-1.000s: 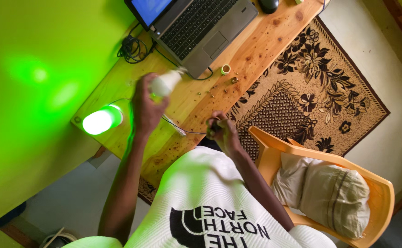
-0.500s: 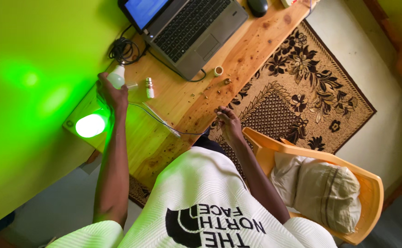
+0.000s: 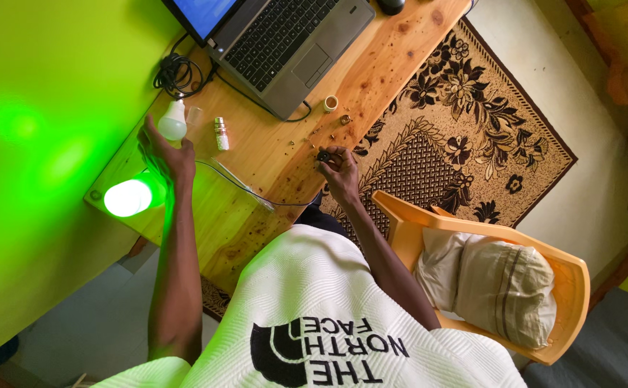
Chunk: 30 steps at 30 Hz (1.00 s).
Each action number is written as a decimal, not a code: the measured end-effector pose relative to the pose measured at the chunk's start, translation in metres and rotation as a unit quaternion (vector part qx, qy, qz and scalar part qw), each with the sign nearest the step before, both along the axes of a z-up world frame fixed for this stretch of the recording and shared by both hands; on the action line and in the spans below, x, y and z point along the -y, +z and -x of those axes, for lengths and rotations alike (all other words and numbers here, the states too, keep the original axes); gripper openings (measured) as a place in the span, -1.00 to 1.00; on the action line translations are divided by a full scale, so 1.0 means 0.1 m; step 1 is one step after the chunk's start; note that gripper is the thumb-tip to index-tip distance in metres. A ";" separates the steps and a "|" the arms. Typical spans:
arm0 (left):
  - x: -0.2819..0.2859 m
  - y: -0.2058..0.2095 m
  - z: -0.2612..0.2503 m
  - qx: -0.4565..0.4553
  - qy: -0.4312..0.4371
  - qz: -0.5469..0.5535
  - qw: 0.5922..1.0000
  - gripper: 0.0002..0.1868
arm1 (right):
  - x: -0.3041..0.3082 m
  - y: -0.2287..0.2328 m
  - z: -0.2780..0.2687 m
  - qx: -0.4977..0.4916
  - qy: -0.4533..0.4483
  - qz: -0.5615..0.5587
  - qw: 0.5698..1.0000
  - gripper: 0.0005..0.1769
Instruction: The person assembles a small light fixture on a wooden table. They screw a bulb into a socket, connect the socket to a power cord, and plug the cord into a power strip. The bulb lights up and changes color. The person then handles small metal parts on the table.
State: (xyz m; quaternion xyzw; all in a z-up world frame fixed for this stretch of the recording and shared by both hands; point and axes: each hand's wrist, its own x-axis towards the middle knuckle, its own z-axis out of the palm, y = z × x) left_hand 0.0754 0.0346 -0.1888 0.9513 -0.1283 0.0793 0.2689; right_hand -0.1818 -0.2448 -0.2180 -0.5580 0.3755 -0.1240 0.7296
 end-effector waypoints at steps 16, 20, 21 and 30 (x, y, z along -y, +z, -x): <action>1.21 0.45 1.68 -0.341 -0.206 0.202 0.895 -0.56 | -0.16 -0.07 0.14 -0.040 0.041 -0.033 0.998 -0.58; 1.35 0.34 1.75 -0.310 -0.207 0.180 0.910 -0.54 | -0.25 -0.07 0.14 -0.028 0.063 0.005 0.998 -0.56; 1.38 0.29 1.71 -0.314 -0.200 0.168 0.913 -0.56 | -0.25 -0.08 0.13 -0.022 0.066 0.007 0.998 -0.58; 1.30 0.19 1.59 -0.221 -0.194 0.193 0.936 -0.67 | -0.31 -0.02 0.06 -0.079 0.068 0.055 0.993 -0.58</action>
